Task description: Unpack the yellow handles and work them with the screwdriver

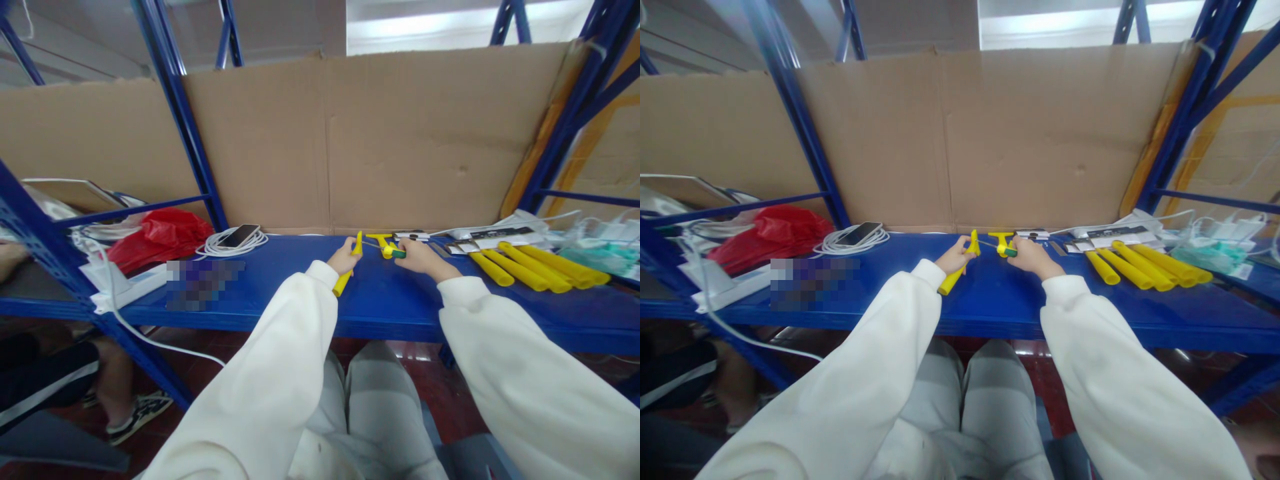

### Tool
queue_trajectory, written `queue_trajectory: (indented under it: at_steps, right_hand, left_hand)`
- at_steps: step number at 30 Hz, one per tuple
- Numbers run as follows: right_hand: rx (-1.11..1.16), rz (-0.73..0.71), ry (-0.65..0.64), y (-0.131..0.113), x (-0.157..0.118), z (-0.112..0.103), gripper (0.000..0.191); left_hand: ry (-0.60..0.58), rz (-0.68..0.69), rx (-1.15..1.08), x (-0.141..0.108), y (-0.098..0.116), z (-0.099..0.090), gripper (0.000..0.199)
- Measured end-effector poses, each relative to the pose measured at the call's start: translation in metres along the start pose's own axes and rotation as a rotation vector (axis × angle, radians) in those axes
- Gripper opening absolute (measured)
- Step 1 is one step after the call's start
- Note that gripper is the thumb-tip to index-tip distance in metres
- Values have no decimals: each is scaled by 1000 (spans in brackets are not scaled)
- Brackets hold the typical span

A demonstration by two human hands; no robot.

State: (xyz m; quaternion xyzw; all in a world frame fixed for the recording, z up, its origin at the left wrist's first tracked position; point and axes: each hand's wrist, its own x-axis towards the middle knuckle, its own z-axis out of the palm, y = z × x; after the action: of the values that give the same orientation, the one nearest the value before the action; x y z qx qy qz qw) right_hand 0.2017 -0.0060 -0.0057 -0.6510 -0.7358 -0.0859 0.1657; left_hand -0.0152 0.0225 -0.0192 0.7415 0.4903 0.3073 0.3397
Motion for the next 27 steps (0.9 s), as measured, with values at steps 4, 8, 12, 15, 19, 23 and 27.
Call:
queue_trajectory:
  at_steps: [4,8,12,15,19,23,27]
  right_hand:
    - [11,15,13,0,0,2,25]
    - [63,-32,12,2,0,2,26]
    - [105,-66,-6,2,0,0,21]
    - [107,-102,-4,2,1,0,13]
    - [64,-96,44,4,2,2,15]
    - [8,-19,49,4,2,3,22]
    - [22,-14,33,2,0,1,22]
  left_hand:
    - [0,1,-5,-1,1,0,40]
    - [2,0,-18,-1,1,-1,39]
    - [8,0,-26,1,-1,-1,40]
    - [7,-1,-36,2,-3,-1,41]
    - [0,2,-14,2,-3,-1,43]
    - [-1,5,5,1,-2,0,43]
    - [1,4,-12,2,-2,0,41]
